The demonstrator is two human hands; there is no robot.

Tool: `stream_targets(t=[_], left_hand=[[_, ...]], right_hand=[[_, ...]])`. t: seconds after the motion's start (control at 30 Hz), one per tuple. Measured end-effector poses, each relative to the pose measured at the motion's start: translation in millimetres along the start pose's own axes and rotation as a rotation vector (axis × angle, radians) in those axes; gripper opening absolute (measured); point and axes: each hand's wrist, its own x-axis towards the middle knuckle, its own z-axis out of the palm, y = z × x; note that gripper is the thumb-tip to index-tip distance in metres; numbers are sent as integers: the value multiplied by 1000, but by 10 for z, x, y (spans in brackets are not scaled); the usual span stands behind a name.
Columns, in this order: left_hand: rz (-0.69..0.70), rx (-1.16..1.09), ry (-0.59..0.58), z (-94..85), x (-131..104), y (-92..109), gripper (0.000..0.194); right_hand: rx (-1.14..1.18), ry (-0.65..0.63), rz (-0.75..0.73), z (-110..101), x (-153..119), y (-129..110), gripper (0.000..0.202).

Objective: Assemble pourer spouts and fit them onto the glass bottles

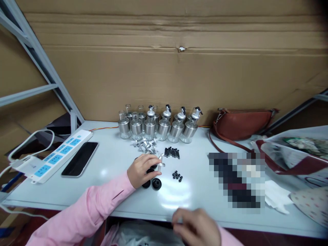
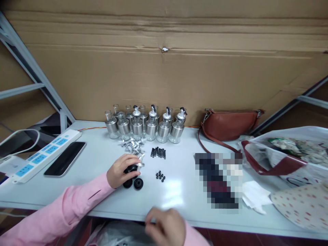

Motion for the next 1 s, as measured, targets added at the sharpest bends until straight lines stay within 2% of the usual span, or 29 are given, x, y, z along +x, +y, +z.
stream_targets(t=[0.07, 0.1, 0.13, 0.2, 0.37, 0.57, 0.7, 0.83, 0.93, 1.0], left_hand=[[14, -6, -8, 3, -6, 3, 27], [20, -9, -12, 4, -7, 4, 27], [26, -12, -14, 5, -9, 6, 27], [35, -16, -22, 6, -7, 9, 27], [43, -11, -36, 1, 6, 14, 26], [44, 0, -41, 0, 5, 19, 25], [33, -1, -39, -7, 21, 32, 25], [10, -7, -31, -17, 37, 39, 25], [6, -15, -38, -16, 37, 39, 25], [-6, -24, -38, -11, 36, 37, 25]], right_hand=[[-144, 426, 257, -90, 92, 181, 28], [-199, 586, 335, -114, 144, 255, 28], [-237, 698, 379, -120, 199, 315, 29], [-268, 826, 431, -89, 308, 390, 29], [-264, 850, 503, 42, 492, 432, 22], [-228, 848, 463, 57, 471, 409, 16], [-36, 923, 227, -30, 427, 279, 11], [188, 1041, -20, -247, 523, 133, 11], [183, 965, -206, -505, 671, 94, 10], [150, 872, -332, -705, 782, 105, 6]])
